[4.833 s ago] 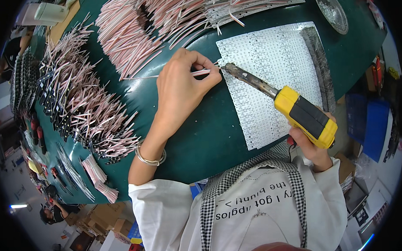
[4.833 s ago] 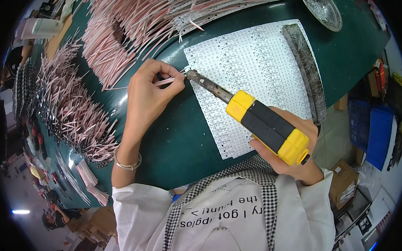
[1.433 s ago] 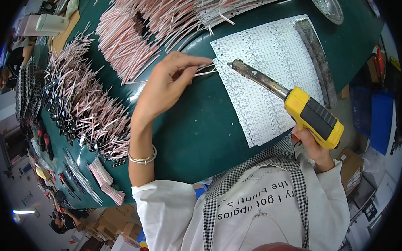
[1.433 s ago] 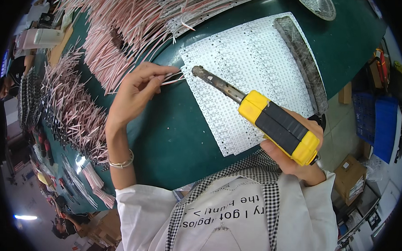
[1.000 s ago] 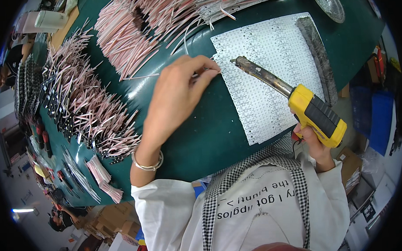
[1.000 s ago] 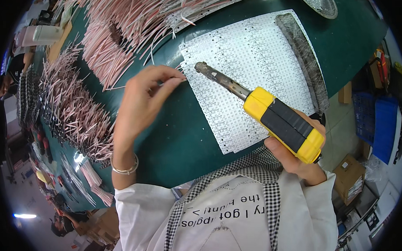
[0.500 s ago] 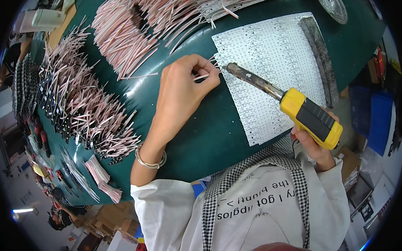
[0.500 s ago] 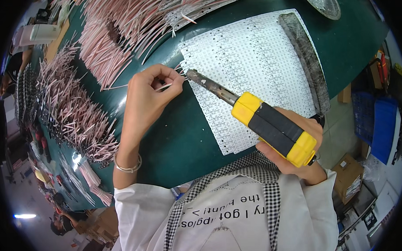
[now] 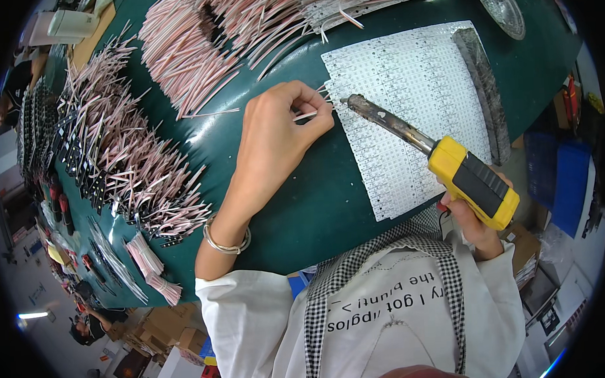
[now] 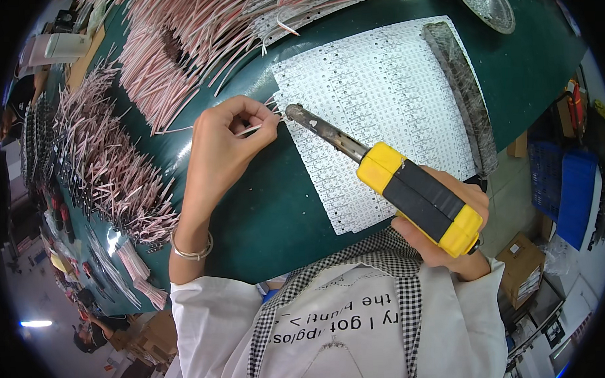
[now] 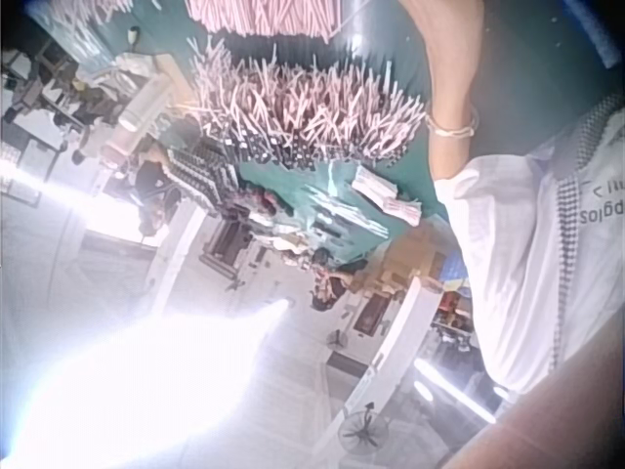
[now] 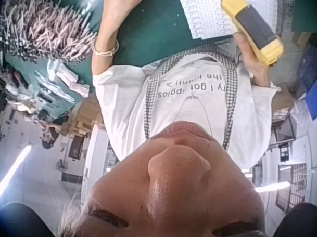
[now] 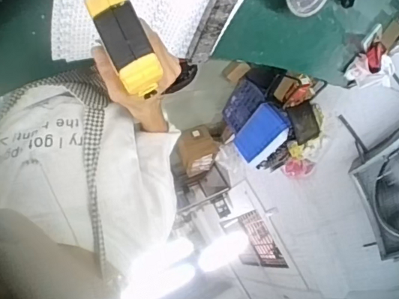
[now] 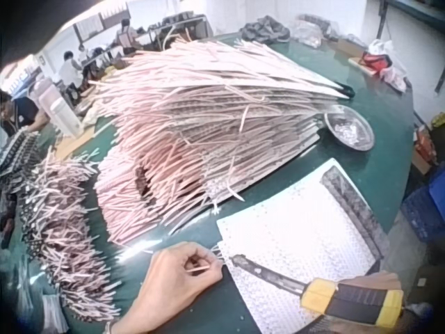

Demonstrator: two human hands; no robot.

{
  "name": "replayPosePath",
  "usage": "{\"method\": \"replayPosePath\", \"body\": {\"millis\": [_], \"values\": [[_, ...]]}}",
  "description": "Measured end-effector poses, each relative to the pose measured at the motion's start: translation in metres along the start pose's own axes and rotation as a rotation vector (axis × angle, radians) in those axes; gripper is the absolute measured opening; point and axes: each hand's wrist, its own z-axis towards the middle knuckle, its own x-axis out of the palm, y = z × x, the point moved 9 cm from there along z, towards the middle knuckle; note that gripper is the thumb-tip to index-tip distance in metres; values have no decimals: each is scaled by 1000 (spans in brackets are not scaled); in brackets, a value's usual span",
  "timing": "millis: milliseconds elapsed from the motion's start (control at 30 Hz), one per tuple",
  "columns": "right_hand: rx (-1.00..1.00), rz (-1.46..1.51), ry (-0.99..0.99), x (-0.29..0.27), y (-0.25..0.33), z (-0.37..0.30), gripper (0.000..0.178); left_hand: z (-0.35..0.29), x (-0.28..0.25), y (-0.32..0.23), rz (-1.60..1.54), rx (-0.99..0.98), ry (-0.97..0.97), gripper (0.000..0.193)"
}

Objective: The person solders wire ends on a panel of light strips using a soldering iron by hand, removes the completed panel, and solders wires on the next panel.

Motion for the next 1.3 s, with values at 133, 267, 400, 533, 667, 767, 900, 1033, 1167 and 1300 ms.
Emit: {"method": "replayPosePath", "body": {"millis": [133, 267, 400, 533, 667, 767, 900, 1033, 1167, 1300], "values": [[-36, 50, 71, 2, 5, 3, 27, 1, 0, 1, -4, 2, -1, 16], [132, 81, -42, -3, -12, -8, 40, -1, 1, 0, 3, 7, 6, 16], [76, 60, -16, -1, -5, -3, 41, -3, 3, -1, 17, 36, -15, 15], [37, 47, 2, 1, 0, 2, 43, -4, 3, 0, 20, 34, -31, 15], [50, 22, 33, 2, 0, 4, 44, -5, 2, 0, 26, 21, -35, 15], [-57, -60, 5, 1, 11, 6, 43, -4, 2, 0, 30, 27, -42, 15], [119, 85, -49, -5, -12, -15, 41, -3, 3, -1, 29, 33, -39, 15], [-11, 89, 75, 0, -6, -13, 37, -5, 1, -1, 42, 36, -32, 16], [-2, 105, 36, 0, -7, -19, 39, -2, 3, -1, -2, -27, 142, 14], [198, 167, -98, -6, -25, -26, 41, -5, -4, -3, 9, 124, 240, 15]]}}
